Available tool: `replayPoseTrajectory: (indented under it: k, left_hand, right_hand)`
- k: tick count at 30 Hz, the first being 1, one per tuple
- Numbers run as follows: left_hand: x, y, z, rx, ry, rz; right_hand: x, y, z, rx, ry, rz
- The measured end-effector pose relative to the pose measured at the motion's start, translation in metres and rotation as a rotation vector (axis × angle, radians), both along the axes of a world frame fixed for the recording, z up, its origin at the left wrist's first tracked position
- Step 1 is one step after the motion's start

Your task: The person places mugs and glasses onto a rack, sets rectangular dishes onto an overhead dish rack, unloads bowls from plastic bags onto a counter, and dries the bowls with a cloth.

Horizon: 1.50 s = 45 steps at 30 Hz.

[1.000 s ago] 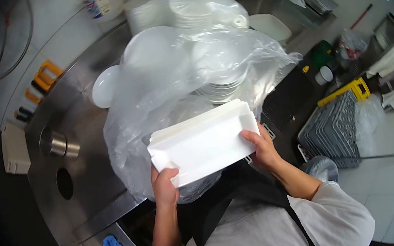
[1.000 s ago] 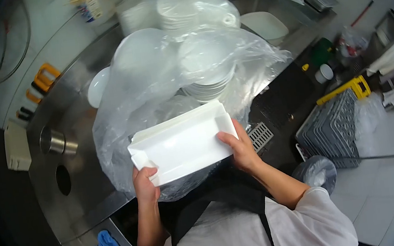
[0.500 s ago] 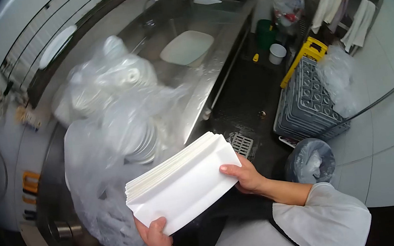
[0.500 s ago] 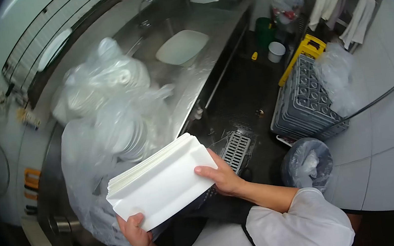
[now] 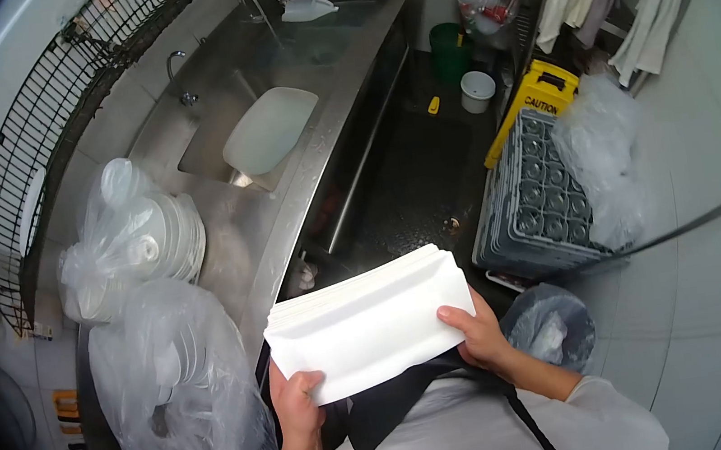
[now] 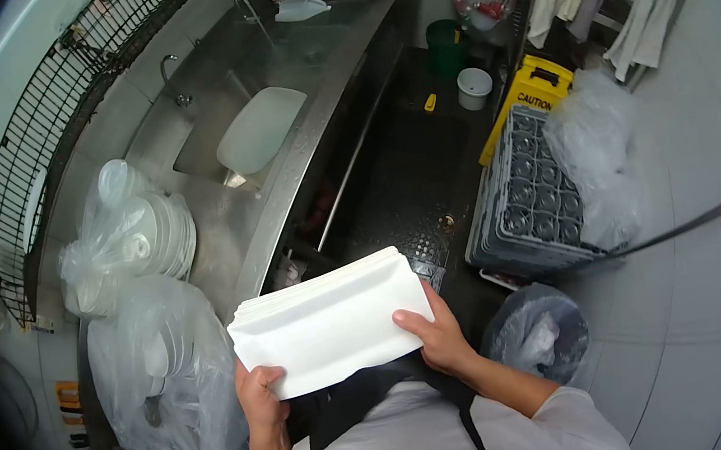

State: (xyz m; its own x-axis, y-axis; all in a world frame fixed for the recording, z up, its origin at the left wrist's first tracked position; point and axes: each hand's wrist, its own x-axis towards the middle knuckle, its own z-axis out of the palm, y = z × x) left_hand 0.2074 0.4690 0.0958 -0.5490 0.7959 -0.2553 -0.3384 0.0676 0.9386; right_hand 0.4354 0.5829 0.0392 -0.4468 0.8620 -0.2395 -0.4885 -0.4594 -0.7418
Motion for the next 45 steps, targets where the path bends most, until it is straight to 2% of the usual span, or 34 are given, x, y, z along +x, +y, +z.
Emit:
replayPoseTrajectory:
  k: [6, 11, 14, 18, 20, 22, 25, 27, 28, 31, 32, 34, 36, 39, 40, 41, 42, 45]
  left_hand:
    - [-0.015, 0.139, -0.004, 0.098, -0.023, -0.067]
    - [-0.054, 0.313, -0.021, 0.24, -0.107, -0.077]
    - [-0.073, 0.407, -0.01, 0.251, -0.132, -0.022]
    - [-0.106, 0.501, 0.043, 0.317, -0.024, 0.092]
    - [-0.128, 0.537, 0.086, 0.34, 0.147, 0.121]
    - [-0.151, 0.581, 0.126, 0.513, 0.282, 0.199]
    - [-0.194, 0.634, 0.187, 0.507, 0.47, 0.323]
    - [-0.221, 0.683, 0.221, 0.575, 0.481, 0.409]
    - [-0.243, 0.704, 0.233, 0.579, 0.493, 0.369]
    - [-0.277, 0.779, 0.277, 0.577, 0.405, 0.409]
    - [-0.317, 0.799, 0.281, 0.546, 0.421, 0.417]
    - [-0.33, 0.84, 0.298, 0.39, 0.419, 0.519]
    - [-0.355, 0.876, 0.299, 0.303, 0.345, 0.56]
    - [-0.386, 0.92, 0.283, 0.273, 0.14, 0.562]
    - [-0.382, 0.936, 0.283, 0.201, 0.05, 0.666]
    - [-0.386, 0.944, 0.279, 0.192, -0.044, 0.648]
    - [-0.393, 0.953, 0.272, 0.189, -0.141, 0.625]
    - [-0.41, 0.971, 0.256, 0.078, -0.097, 0.672]
  right_hand:
    - [-0.009, 0.125, 0.002, 0.084, -0.034, -0.05]
    - [-0.045, 0.291, 0.02, 0.228, -0.118, -0.121]
    - [-0.069, 0.393, 0.042, 0.236, -0.131, -0.111]
    - [-0.113, 0.511, 0.099, 0.373, -0.042, -0.052]
    - [-0.139, 0.562, 0.13, 0.451, -0.003, -0.04]
    - [-0.17, 0.613, 0.163, 0.515, 0.086, -0.028]
    - [-0.227, 0.703, 0.228, 0.663, 0.22, 0.058]
    - [-0.273, 0.771, 0.282, 0.748, 0.318, 0.206]
    - [-0.3, 0.805, 0.307, 0.779, 0.362, 0.281]
    - [-0.388, 0.904, 0.362, 0.807, 0.344, 0.452]
    - [-0.416, 0.93, 0.365, 0.784, 0.322, 0.514]
    - [-0.477, 0.984, 0.36, 0.69, 0.255, 0.641]
    - [-0.493, 1.002, 0.359, 0.595, 0.148, 0.733]
    - [-0.556, 1.062, 0.341, 0.607, -0.068, 0.831]
    - [-0.577, 1.079, 0.335, 0.581, -0.096, 0.898]
    - [-0.59, 1.086, 0.334, 0.528, -0.11, 0.888]
    - [-0.599, 1.094, 0.333, 0.582, -0.185, 0.895]
    - [-0.618, 1.11, 0.324, 0.668, -0.346, 0.87]
